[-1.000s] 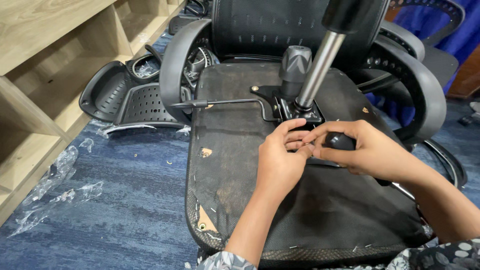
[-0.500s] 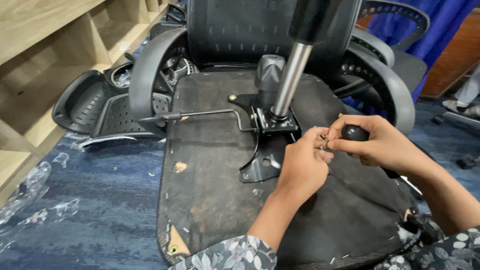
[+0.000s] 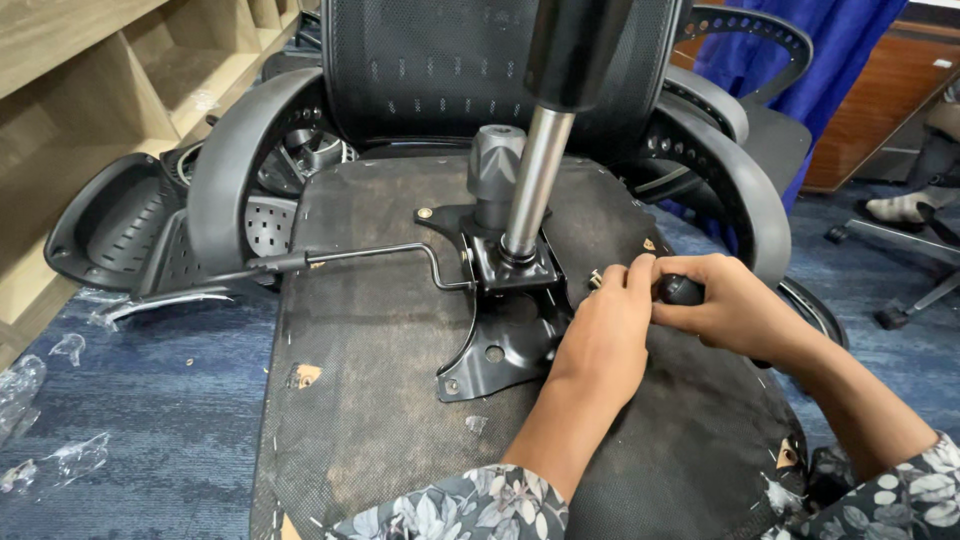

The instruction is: The person uses a screwdriver to tighten screws into the metal base of an office chair, securing the gas lift cylinder. They repeatedly insert and tighten screws while handling loose screws and washers on the chair seat.

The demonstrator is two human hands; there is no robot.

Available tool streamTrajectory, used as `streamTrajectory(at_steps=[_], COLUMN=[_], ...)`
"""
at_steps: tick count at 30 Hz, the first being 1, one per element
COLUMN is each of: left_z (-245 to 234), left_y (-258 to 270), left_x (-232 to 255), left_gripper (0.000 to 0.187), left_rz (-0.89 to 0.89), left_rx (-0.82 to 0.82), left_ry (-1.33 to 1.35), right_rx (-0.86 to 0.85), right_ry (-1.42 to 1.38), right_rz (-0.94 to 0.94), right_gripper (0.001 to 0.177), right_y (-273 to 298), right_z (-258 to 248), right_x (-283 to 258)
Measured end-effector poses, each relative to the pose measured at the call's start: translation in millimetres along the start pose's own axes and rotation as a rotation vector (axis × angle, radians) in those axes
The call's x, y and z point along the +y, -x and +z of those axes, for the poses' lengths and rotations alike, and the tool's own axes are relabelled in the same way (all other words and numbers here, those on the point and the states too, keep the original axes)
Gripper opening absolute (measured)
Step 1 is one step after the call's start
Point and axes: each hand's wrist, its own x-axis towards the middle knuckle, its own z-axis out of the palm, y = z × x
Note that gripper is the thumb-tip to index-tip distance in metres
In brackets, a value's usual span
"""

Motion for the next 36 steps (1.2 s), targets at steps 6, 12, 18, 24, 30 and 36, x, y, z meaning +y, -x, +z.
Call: streamTrajectory(at_steps=[6,12,18,24,30,36], left_z=[0,3,6,9,5,-1], left_y=[3,3,6,-2,-8,-15], left_x=[-5,-7,-11,-17,-21,-26], left_gripper=[0.072,0.062,0.044,0.023,0.020,0.018], left_rz=[-0.038,-0.052,-0.018,0.047,0.024,0.008], left_rx=[-0.007,0.007,0.008,0.153,0.144,0.184], left_ry=[0.022,0.049,-0.041,-0.119,-0.110,-0.066], right_rx=[-0.057,-0.063,0.025,-0.004,0.060,0.471], right_ry=[-0.202,-0.272,-0.319,-0.406,-0.368,-0.707], right_rz=[0.164,0.186,0.224,0.232,0.240,-0.049], right_gripper=[0.015,0.013,0.012,0.016,0.018,0.013], right_y=[-10,-17,-22,-20,-18,-20], right_z=[5,10,9,5,-2,-41], right_x=[10,21,24,15,-2,9])
